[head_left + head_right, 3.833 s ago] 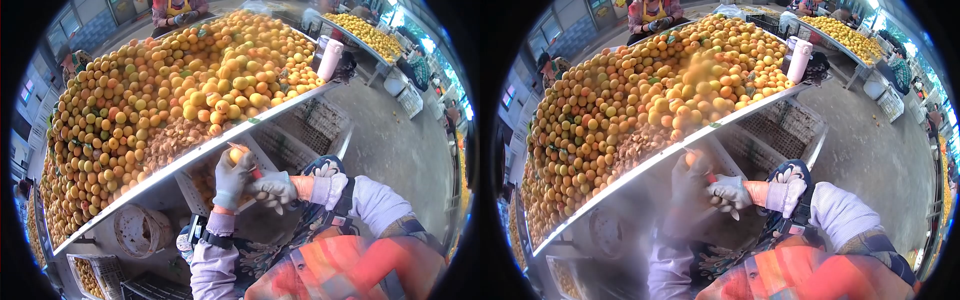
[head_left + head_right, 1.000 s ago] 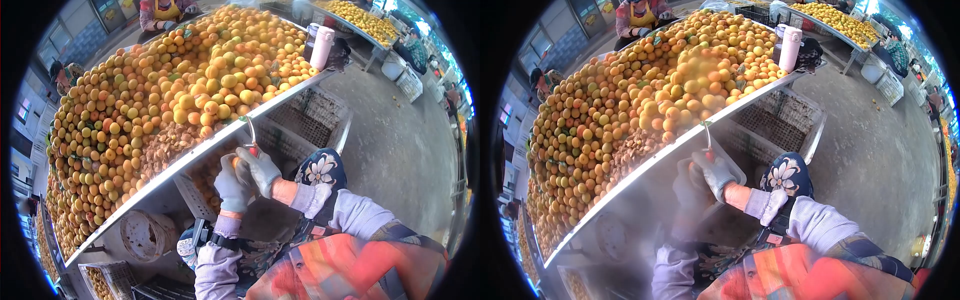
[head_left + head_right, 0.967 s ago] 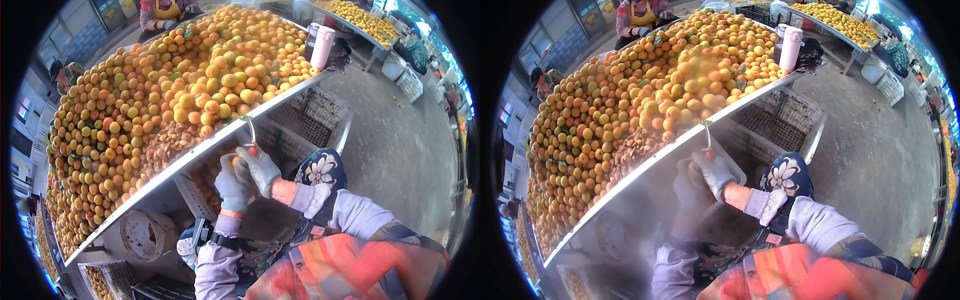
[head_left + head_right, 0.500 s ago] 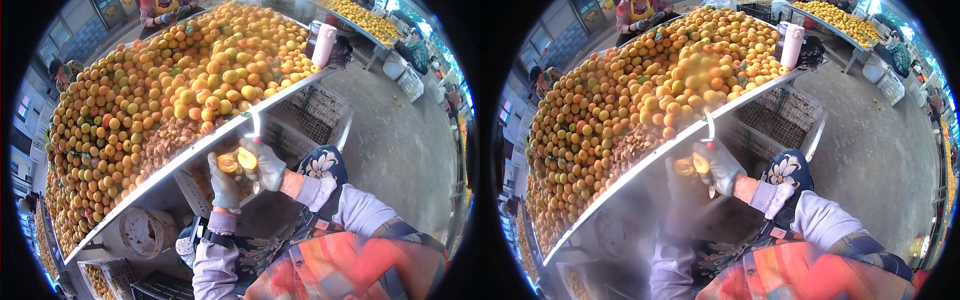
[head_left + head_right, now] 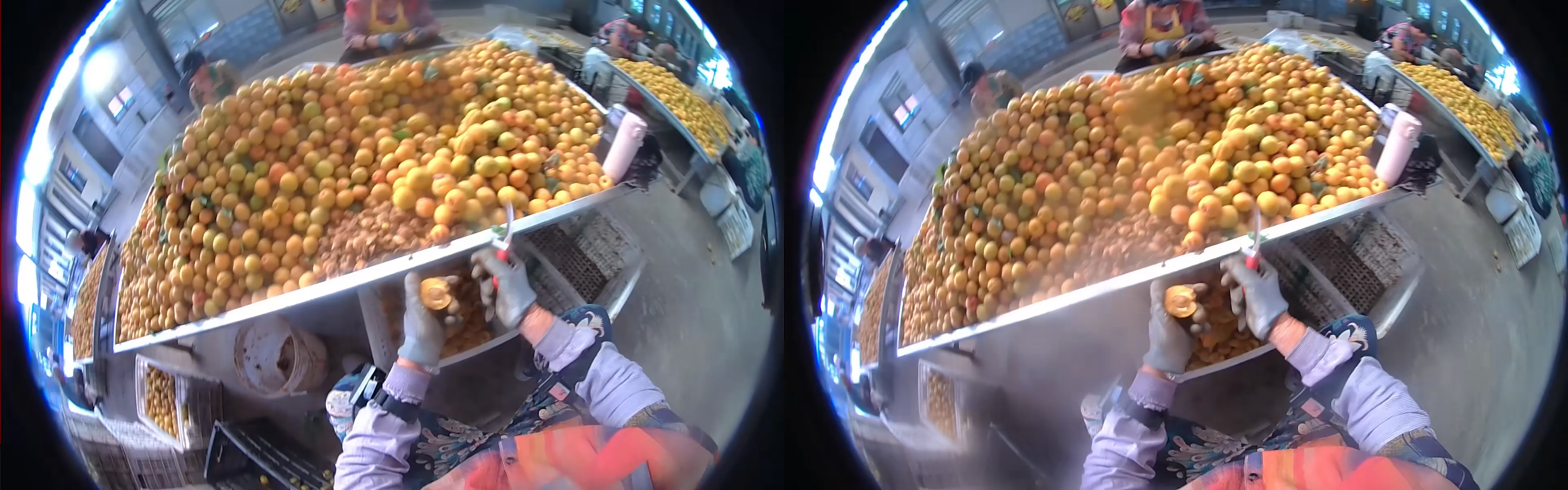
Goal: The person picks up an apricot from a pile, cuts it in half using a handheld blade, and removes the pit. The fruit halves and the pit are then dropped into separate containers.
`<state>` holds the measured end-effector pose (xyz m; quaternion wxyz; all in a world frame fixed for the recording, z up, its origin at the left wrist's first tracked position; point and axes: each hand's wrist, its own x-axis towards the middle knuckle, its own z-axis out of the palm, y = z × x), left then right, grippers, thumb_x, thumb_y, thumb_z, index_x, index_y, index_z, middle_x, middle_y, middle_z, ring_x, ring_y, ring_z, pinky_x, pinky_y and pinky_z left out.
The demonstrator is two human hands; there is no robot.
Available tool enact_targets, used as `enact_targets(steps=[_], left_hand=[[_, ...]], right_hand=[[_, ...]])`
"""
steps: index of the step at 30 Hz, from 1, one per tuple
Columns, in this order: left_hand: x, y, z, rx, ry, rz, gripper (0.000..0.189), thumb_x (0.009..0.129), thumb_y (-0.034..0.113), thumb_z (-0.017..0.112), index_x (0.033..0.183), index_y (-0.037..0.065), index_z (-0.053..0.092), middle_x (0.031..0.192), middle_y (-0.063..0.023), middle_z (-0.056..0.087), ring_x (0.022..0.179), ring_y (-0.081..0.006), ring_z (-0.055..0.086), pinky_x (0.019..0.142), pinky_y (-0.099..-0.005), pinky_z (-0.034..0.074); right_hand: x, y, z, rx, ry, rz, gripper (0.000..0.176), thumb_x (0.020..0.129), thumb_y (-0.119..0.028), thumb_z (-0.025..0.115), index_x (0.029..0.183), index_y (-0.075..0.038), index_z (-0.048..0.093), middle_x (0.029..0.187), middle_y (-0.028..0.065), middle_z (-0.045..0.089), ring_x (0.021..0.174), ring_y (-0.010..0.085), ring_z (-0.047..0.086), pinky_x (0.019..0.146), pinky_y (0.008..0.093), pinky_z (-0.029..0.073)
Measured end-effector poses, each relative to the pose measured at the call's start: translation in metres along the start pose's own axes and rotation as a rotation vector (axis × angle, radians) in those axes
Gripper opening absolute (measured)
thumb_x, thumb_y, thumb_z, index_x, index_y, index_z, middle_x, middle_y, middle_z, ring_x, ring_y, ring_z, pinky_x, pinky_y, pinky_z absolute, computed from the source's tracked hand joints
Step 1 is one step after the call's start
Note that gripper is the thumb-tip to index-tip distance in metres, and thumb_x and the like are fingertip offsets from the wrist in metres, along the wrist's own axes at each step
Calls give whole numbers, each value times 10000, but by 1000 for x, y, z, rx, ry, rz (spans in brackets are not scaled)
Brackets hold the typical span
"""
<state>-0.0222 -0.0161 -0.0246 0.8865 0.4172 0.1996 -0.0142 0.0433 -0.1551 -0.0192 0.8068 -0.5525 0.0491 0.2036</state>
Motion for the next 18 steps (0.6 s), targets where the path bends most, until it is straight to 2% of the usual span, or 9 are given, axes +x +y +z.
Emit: enact_targets(steps=[1,5,7,8,9,12,13,15,18], left_hand=[[4,-5,-7,25,-34,-20,724,986,597,199,1006,9,619,554,-10,472,446,-96,370,463,-240,385],[-6,-3,-1,260,-73,-15,759,985,596,158,1025,1,627,544,0,461,455,-64,368,478,-205,390],[1,-12,-11,91,-144,-174,501,1017,397,344,1188,-32,540,638,-23,511,466,-71,422,515,-225,444],[1,-22,-18,0,-214,-3,527,918,169,571,1348,-54,364,823,-88,573,576,-143,556,604,-296,520],[3,-30,-24,6,-208,-21,527,918,169,571,1348,-54,364,823,-88,573,576,-143,556,604,-296,520],[5,-40,-25,740,-230,368,810,789,72,678,1436,-34,203,1092,-177,560,827,-234,616,680,-340,540],[5,-40,-21,737,-233,362,810,789,72,678,1436,-34,203,1092,-177,560,827,-234,616,680,-340,540],[0,-23,-2,41,-132,-182,787,794,49,662,1431,-22,206,1115,-171,552,800,-216,606,653,-331,529],[0,-23,-1,101,-168,-213,797,774,20,673,1419,-24,207,1104,-157,545,778,-207,601,637,-330,520]], right_hand=[[-5,-16,7,76,-58,40,193,914,-273,604,967,-90,577,710,2,533,427,63,413,337,228,327],[2,-37,25,301,-278,-186,230,970,-281,525,935,-63,586,635,6,474,463,95,437,386,237,374],[5,-39,28,321,-323,-212,242,969,-289,526,920,-61,590,618,7,472,450,95,432,384,234,360],[8,-37,26,297,-344,-201,252,965,-296,536,898,-61,594,610,8,481,438,91,431,386,230,351],[11,-36,25,307,-330,-192,252,965,-296,536,898,-61,594,610,8,481,438,91,431,386,230,351],[14,-37,25,239,-342,-153,293,978,-337,501,852,-87,589,601,2,445,431,84,373,408,236,308],[16,-36,21,237,-336,-150,293,978,-337,501,852,-87,589,601,2,445,431,84,373,408,236,308],[20,-33,17,171,-400,-187,298,975,-327,508,825,-82,586,595,2,450,417,86,383,389,236,301],[16,-30,17,172,-378,-163,284,962,-314,540,819,-74,588,548,-12,431,392,76,363,374,230,285]])
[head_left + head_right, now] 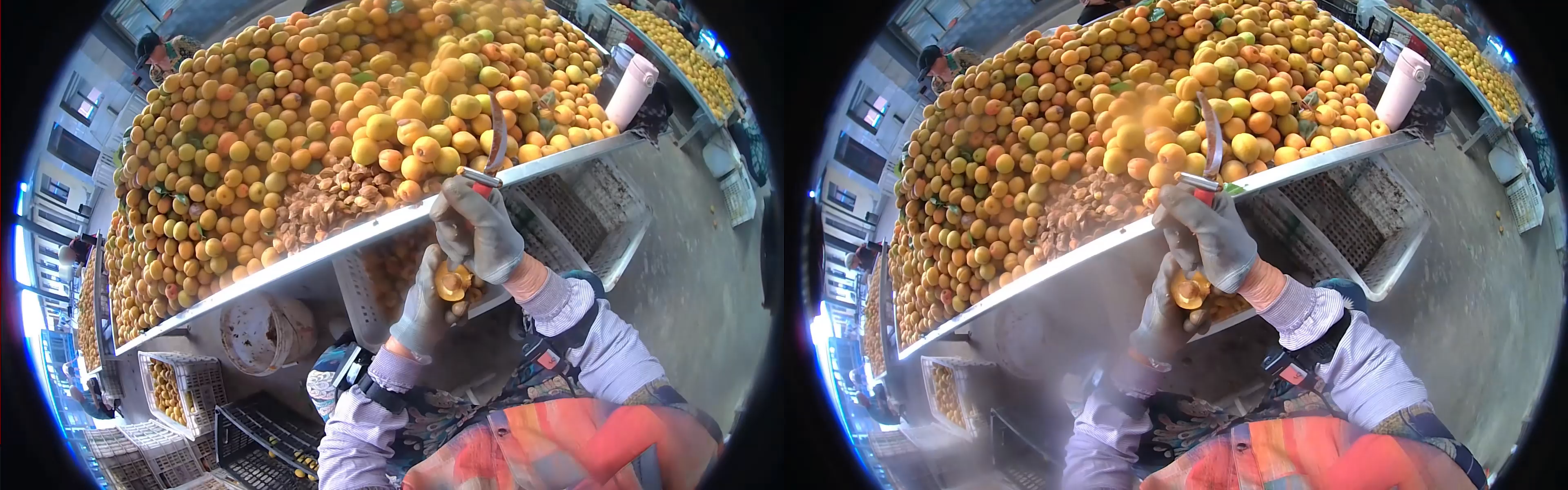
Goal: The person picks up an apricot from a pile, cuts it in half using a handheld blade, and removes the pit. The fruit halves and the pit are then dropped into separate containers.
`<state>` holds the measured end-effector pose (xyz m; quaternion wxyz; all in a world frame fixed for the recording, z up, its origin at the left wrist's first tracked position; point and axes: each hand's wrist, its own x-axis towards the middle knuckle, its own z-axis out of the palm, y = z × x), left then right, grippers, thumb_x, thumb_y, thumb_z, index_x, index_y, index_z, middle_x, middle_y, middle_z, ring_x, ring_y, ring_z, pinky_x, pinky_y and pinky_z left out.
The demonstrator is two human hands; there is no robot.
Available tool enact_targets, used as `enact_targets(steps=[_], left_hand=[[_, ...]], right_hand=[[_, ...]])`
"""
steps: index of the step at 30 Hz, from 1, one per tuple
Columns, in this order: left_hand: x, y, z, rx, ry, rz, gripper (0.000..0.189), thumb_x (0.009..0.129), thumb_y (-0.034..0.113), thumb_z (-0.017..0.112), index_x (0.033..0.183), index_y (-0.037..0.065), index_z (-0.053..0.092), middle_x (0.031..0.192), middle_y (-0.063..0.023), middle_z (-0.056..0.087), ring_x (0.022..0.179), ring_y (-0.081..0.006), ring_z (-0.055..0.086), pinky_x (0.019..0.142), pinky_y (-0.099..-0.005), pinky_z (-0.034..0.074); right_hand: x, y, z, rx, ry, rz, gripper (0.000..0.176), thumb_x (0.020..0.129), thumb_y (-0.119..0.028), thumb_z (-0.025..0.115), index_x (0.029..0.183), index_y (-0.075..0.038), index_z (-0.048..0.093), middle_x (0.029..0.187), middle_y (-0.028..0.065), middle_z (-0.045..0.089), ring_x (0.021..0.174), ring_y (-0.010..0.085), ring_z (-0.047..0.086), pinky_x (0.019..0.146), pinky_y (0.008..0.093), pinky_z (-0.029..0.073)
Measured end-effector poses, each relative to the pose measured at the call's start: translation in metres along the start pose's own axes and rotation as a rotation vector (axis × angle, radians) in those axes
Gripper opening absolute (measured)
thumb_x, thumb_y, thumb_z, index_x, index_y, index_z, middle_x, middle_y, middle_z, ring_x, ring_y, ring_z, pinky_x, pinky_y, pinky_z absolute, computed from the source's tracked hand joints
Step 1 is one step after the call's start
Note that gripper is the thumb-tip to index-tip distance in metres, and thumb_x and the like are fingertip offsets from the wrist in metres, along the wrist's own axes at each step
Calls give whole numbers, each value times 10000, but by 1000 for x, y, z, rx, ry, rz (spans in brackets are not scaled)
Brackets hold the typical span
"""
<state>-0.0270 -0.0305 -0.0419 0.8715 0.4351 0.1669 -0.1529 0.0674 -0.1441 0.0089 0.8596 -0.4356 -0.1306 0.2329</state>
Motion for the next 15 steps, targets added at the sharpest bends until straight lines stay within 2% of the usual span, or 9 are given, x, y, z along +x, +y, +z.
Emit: enact_targets(steps=[1,2,3,4,6,7,9,13,15], left_hand=[[0,-1,4,1,0,-1,797,774,20,673,1419,-24,207,1104,-157,545,778,-207,601,637,-330,520],[-1,-1,11,169,-33,112,559,870,323,464,1336,54,315,974,-95,579,630,-118,505,530,-239,416],[-3,-2,15,338,-67,224,596,965,626,255,1253,133,424,844,-34,614,482,-30,409,422,-148,312],[-5,-1,16,341,-70,219,596,965,626,255,1253,133,424,844,-34,614,482,-30,409,422,-148,312],[-7,0,17,204,-77,26,615,955,654,251,1245,143,431,819,-14,599,481,-27,402,416,-150,305],[-7,0,17,205,-80,23,615,955,654,251,1245,143,431,819,-14,599,481,-27,402,416,-150,305],[-6,1,17,260,-26,-25,609,952,662,239,1233,161,443,786,6,577,475,-24,408,410,-152,304],[-2,-8,10,310,102,-82,614,949,669,240,1216,164,463,746,16,563,470,-20,419,403,-155,302],[-1,-11,10,186,166,-74,625,941,682,246,1135,153,517,671,11,546,431,-39,418,384,-170,306]], right_hand=[[-1,1,0,20,12,15,272,950,-308,570,818,-71,592,526,-26,426,382,65,348,371,223,277],[0,2,-4,23,13,14,272,950,-308,570,818,-71,592,526,-26,426,382,65,348,371,223,277],[2,3,-11,98,-51,89,276,948,-319,572,817,-77,581,534,-29,420,387,66,345,373,224,277],[2,4,-15,173,-114,165,281,947,-330,575,815,-83,570,542,-31,414,392,67,341,375,225,278],[2,6,-12,136,-52,192,343,966,-367,529,767,-88,528,535,-30,388,382,75,322,375,228,277],[1,7,-10,97,5,225,409,986,-404,482,718,-94,486,529,-30,363,372,82,303,375,232,276],[0,7,-8,69,-43,241,392,981,-396,496,735,-91,506,529,-31,358,373,79,302,377,227,272],[-4,16,-5,67,92,192,364,969,-383,529,759,-85,530,541,-35,357,384,76,300,382,233,267],[-5,15,1,7,102,166,354,964,-379,540,770,-83,537,547,-38,355,392,74,300,383,235,261]])
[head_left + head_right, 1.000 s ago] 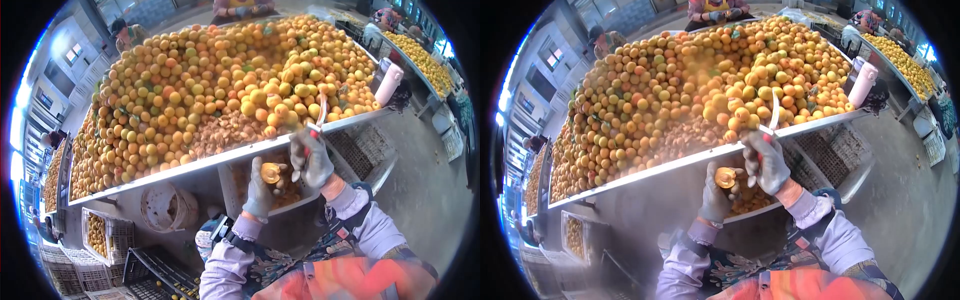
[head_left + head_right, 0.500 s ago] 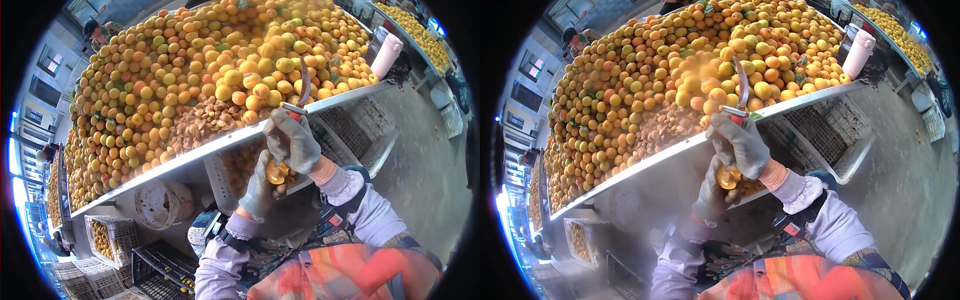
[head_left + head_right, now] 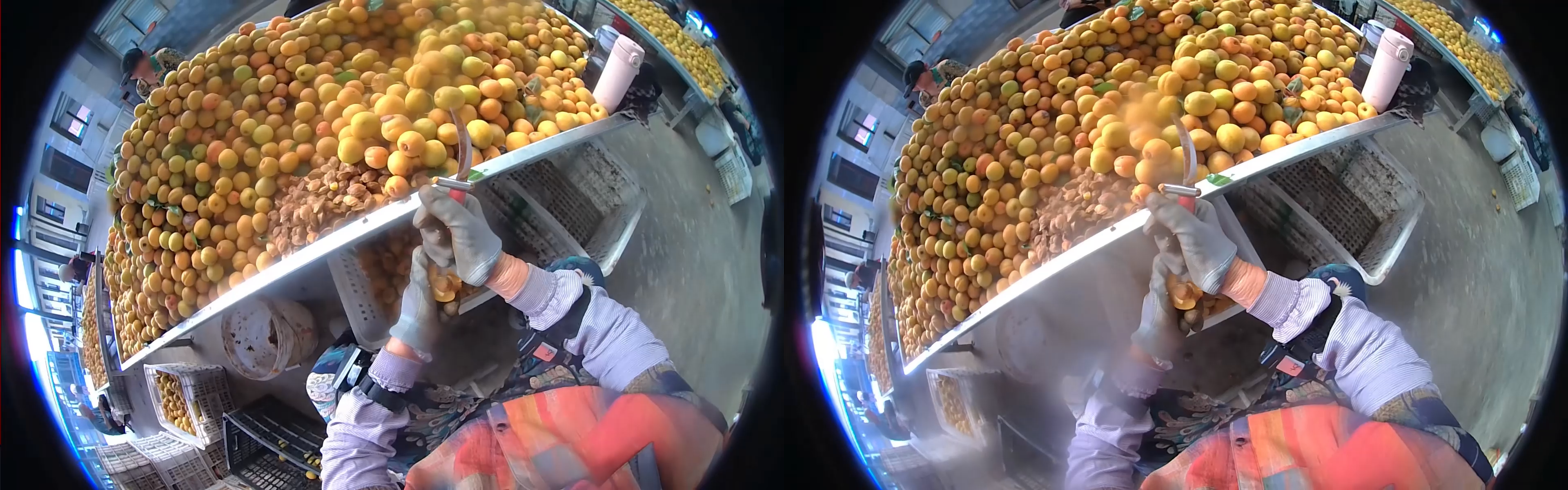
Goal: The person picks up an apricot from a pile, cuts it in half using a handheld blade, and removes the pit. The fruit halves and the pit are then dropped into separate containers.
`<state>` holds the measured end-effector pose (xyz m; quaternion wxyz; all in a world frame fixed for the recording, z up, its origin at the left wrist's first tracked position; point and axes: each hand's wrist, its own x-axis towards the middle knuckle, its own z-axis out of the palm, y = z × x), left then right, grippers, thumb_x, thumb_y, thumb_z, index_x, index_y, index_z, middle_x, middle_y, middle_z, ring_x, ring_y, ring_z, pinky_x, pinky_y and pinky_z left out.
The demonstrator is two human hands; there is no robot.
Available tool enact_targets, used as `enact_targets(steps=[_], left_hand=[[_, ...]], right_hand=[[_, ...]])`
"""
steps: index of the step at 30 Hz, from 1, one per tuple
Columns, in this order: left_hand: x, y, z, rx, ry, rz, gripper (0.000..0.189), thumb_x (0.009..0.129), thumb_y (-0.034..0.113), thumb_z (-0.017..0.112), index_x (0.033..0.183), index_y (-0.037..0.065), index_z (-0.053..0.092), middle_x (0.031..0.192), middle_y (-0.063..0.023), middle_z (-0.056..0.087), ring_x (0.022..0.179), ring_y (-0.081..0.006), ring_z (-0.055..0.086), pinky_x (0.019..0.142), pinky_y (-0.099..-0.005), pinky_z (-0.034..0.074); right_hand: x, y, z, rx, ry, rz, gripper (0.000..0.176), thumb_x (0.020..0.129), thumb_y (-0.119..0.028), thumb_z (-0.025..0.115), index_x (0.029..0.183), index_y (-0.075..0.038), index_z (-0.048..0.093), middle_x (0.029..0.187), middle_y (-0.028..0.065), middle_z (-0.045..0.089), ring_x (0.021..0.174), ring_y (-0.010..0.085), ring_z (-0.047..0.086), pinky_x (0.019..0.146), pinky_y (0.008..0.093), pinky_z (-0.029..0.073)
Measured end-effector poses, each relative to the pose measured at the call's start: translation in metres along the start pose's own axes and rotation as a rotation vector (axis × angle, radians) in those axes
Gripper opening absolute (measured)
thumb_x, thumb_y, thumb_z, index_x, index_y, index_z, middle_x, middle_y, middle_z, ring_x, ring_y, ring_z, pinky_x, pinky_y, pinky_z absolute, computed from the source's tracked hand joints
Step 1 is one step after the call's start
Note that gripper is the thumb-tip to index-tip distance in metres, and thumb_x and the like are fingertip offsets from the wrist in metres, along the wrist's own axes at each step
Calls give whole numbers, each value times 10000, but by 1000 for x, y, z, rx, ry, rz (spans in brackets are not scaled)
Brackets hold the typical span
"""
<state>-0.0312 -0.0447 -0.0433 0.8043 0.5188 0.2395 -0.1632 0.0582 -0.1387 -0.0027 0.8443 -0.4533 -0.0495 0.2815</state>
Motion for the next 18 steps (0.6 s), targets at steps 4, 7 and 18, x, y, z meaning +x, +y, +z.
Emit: enact_targets(steps=[4,7,18], left_hand=[[-5,9,4,39,-64,-16,686,930,703,239,1018,99,553,573,9,495,388,-67,396,365,-198,309],[-8,14,9,36,-182,-53,806,895,756,223,926,27,566,517,14,419,415,-82,347,437,-215,307],[-8,-19,-2,228,-342,227,694,935,648,315,963,4,574,573,6,446,492,-102,419,501,-243,374]], right_hand=[[15,5,-19,333,61,201,371,964,-418,528,743,-122,490,546,-65,292,404,53,233,387,222,206],[12,2,-16,320,57,171,362,972,-411,516,743,-132,487,543,-71,290,400,45,231,381,215,207],[-16,-3,-2,-135,-274,-27,302,940,-310,595,784,-54,615,613,-26,494,493,49,439,446,211,339]])
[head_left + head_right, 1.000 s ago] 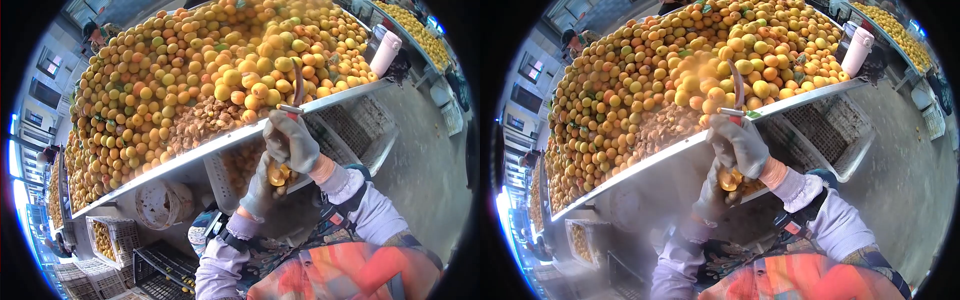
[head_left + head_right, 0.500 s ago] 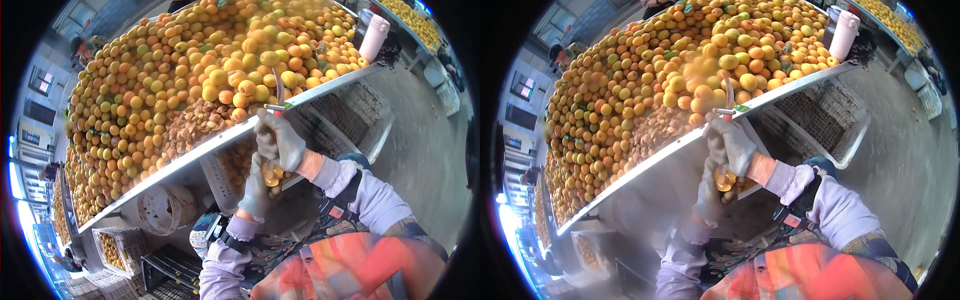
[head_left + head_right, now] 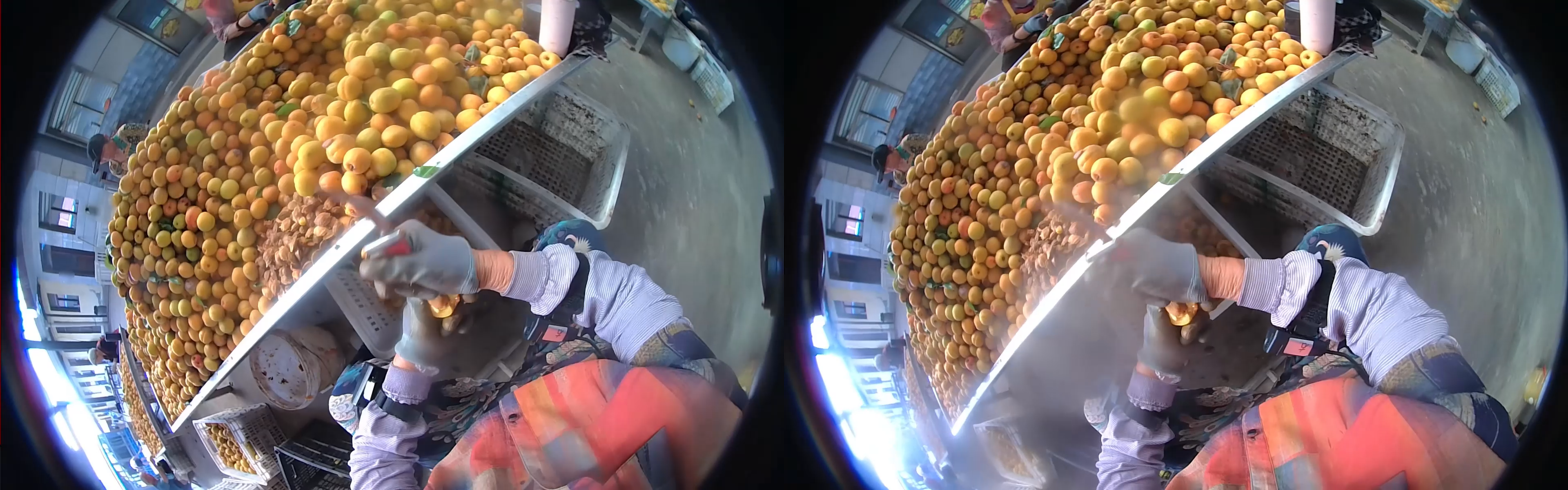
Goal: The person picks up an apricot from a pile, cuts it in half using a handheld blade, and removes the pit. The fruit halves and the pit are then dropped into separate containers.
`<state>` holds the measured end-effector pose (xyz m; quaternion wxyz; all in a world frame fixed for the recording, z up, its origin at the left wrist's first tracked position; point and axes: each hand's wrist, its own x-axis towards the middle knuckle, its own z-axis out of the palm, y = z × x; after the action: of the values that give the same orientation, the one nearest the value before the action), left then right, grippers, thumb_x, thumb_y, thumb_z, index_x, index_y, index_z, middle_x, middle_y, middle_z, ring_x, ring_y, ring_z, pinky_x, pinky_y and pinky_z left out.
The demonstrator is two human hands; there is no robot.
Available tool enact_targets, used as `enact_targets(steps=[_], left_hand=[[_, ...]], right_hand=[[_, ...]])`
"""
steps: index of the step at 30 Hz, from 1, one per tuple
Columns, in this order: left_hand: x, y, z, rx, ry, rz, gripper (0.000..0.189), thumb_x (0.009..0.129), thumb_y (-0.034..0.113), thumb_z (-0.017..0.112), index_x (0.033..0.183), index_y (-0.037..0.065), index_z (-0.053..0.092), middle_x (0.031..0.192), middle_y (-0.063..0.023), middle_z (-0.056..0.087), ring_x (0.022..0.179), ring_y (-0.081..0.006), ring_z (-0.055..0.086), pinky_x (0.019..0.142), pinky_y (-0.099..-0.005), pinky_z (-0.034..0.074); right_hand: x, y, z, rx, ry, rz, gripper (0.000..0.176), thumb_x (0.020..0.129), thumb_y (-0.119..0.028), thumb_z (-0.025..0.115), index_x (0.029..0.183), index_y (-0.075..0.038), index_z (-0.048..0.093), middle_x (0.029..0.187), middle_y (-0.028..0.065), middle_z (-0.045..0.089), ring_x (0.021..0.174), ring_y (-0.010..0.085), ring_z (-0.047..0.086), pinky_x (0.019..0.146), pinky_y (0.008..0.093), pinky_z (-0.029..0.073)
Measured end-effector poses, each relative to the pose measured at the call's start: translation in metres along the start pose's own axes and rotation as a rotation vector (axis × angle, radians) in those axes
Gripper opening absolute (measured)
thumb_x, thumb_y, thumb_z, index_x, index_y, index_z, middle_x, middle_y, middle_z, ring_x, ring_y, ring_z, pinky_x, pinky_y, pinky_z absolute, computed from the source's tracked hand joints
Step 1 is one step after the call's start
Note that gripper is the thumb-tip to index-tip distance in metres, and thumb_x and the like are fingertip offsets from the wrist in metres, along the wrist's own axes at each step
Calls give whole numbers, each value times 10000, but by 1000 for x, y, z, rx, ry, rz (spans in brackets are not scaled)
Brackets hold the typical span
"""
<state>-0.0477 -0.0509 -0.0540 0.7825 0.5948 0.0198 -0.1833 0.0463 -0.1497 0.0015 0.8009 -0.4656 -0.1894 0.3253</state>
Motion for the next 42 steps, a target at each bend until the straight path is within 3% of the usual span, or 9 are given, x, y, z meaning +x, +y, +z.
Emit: enact_targets(steps=[4,14,22,25,28,36,38,40,42], left_hand=[[0,-34,-13,823,119,465,649,927,626,344,996,21,570,727,-41,539,572,-123,482,527,-256,397],[19,-30,-37,-476,-21,-135,693,895,686,364,1036,38,564,894,-83,600,653,-158,565,553,-265,436],[15,2,-49,1125,463,665,528,832,281,669,1218,-4,449,962,-94,621,862,-245,626,714,-364,523],[17,5,-56,-258,387,-30,494,895,615,485,982,130,526,680,-1,545,466,-92,521,377,-173,398],[5,-18,-90,-319,253,-12,279,806,239,639,1068,148,615,959,-27,646,972,-200,604,928,-398,458],[9,8,-70,-223,224,50,373,778,226,655,1126,116,580,1008,-58,627,973,-260,599,824,-430,494],[10,51,-15,-216,546,3,484,942,604,401,864,147,540,600,35,491,435,-70,416,395,-201,325],[3,41,-34,-78,492,111,569,881,346,624,1321,69,392,941,-62,601,775,-212,621,614,-326,516],[10,68,1,-124,725,-47,598,929,667,316,868,122,555,545,24,433,429,-95,358,456,-234,355]], right_hand=[[-7,28,-5,-307,-199,-190,176,883,-206,661,845,-34,659,717,23,626,683,93,570,654,270,476],[-7,-33,-30,379,303,-29,167,920,-182,604,960,-28,657,711,2,615,488,27,500,404,158,365],[-13,-3,-32,-877,-53,-104,320,849,-301,691,1088,-92,652,932,122,615,794,239,645,732,329,499],[-17,15,-24,-953,-26,-184,358,824,-299,704,1127,-121,637,949,132,601,880,335,627,771,406,492],[-21,21,-20,-983,-52,-281,339,827,-289,701,1118,-130,631,930,131,587,860,346,622,761,418,489],[-23,16,-15,-811,-55,-302,222,836,-224,681,993,-88,602,935,123,614,841,314,648,728,392,513],[-22,17,-14,-794,-27,-309,190,851,-193,673,971,-70,594,924,104,621,833,281,662,715,380,521],[-19,14,-15,-59,35,-6,114,879,-120,646,939,-47,582,896,45,618,835,189,674,685,362,532],[-14,4,-19,74,49,31,70,893,-83,633,912,-44,578,875,-2,593,849,85,621,712,307,516]])
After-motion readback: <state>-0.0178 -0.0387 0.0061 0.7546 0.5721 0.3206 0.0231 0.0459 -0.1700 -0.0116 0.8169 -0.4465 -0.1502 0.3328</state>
